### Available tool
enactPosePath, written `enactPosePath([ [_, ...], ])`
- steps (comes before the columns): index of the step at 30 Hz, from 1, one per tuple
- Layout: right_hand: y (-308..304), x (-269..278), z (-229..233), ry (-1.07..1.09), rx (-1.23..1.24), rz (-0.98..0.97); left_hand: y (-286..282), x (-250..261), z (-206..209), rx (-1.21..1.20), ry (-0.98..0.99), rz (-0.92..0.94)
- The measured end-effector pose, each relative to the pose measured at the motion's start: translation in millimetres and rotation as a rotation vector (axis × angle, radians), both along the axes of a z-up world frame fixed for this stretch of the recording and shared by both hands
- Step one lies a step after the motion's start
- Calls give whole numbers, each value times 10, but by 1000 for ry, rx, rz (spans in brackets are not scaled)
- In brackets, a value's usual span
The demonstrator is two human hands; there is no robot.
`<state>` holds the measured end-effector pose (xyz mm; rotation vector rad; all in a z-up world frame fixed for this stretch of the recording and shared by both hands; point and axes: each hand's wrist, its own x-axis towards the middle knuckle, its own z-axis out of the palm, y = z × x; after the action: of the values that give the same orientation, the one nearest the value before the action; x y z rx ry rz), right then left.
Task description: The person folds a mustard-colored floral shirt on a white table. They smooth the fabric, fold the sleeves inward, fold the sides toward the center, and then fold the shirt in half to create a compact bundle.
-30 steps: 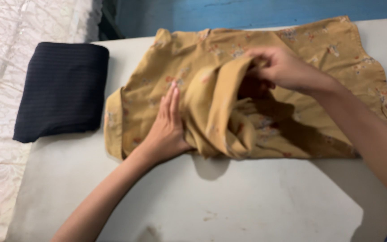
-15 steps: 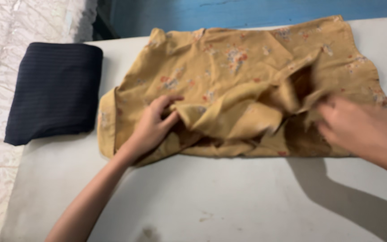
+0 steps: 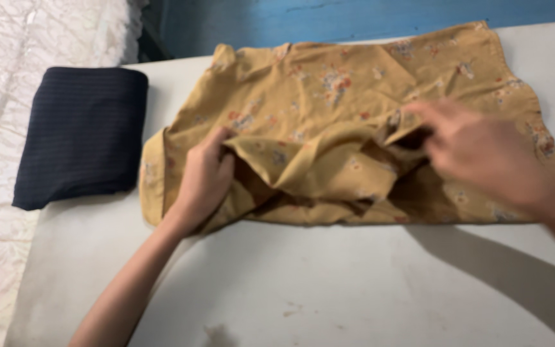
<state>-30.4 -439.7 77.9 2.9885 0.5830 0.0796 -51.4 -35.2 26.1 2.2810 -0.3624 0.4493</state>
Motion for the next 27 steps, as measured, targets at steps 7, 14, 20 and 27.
enactPosePath([
  [7,-1122,170,-424,-238,372,-221,224,-19,60,301,-279,95],
  [14,-1788,77,-777,-355,669,-361,321,-11,120,433,-267,-134],
  [20,-1955,-4,-989,-382,807,-400,379,-30,94,460,-199,-116],
  [27,-2034,-58,-1063,-387,860,-409,450,-130,124,446,-121,-127],
])
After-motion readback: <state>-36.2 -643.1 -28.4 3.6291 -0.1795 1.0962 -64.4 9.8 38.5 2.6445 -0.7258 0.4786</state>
